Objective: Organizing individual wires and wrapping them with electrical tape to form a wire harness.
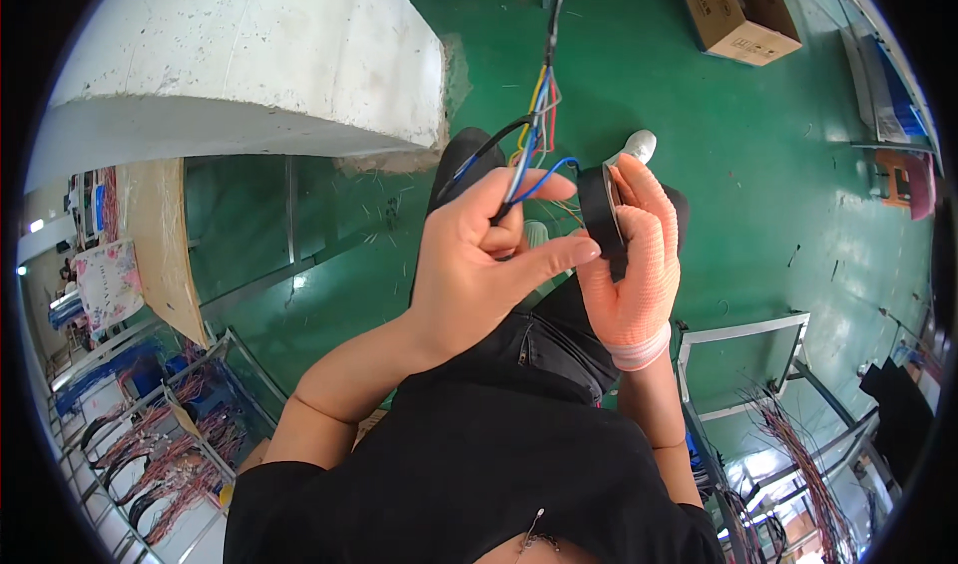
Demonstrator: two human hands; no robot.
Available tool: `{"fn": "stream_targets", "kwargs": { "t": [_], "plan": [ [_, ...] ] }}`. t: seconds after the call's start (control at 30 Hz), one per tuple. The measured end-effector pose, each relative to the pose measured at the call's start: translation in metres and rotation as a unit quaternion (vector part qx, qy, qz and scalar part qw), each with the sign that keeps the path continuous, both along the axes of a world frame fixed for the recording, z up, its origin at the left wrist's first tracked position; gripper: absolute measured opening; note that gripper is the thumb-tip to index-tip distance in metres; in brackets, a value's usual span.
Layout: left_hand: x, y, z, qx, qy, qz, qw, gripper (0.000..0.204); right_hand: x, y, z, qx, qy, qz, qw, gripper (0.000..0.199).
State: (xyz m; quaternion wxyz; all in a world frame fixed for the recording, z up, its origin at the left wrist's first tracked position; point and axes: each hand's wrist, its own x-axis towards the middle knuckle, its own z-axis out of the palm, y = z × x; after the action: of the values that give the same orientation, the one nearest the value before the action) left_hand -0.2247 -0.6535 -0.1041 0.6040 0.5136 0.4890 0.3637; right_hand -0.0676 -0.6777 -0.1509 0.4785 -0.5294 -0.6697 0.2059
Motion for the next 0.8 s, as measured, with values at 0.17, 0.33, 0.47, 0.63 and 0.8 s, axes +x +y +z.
{"fn": "stream_targets", "kwargs": {
  "t": [0.17, 0.33, 0.47, 0.63, 0.8],
  "plan": [
    [0.002, -0.007, -0.007, 0.038, 0.056, 0.027, 0.997, 0.033, -0.007, -0.003, 0.002, -0.018, -0.095, -0.011, 0.995, 0.039],
    [0.0, -0.006, -0.009, 0.053, 0.092, 0.035, 0.994, 0.026, -0.01, -0.001, -0.001, -0.016, -0.113, -0.002, 0.993, 0.039],
    [-0.004, -0.005, -0.014, 0.042, 0.093, 0.024, 0.995, 0.024, -0.014, 0.004, -0.004, -0.014, -0.122, 0.001, 0.992, 0.038],
    [-0.012, 0.002, -0.007, -0.009, 0.039, 0.04, 0.998, 0.026, -0.017, 0.005, 0.0, -0.068, -0.07, 0.032, 0.995, 0.033],
    [-0.035, 0.013, -0.006, -0.115, -0.039, -0.035, 0.992, 0.032, 0.009, 0.014, -0.001, -0.405, 0.476, 0.241, 0.742, 0.036]
  ]
}}
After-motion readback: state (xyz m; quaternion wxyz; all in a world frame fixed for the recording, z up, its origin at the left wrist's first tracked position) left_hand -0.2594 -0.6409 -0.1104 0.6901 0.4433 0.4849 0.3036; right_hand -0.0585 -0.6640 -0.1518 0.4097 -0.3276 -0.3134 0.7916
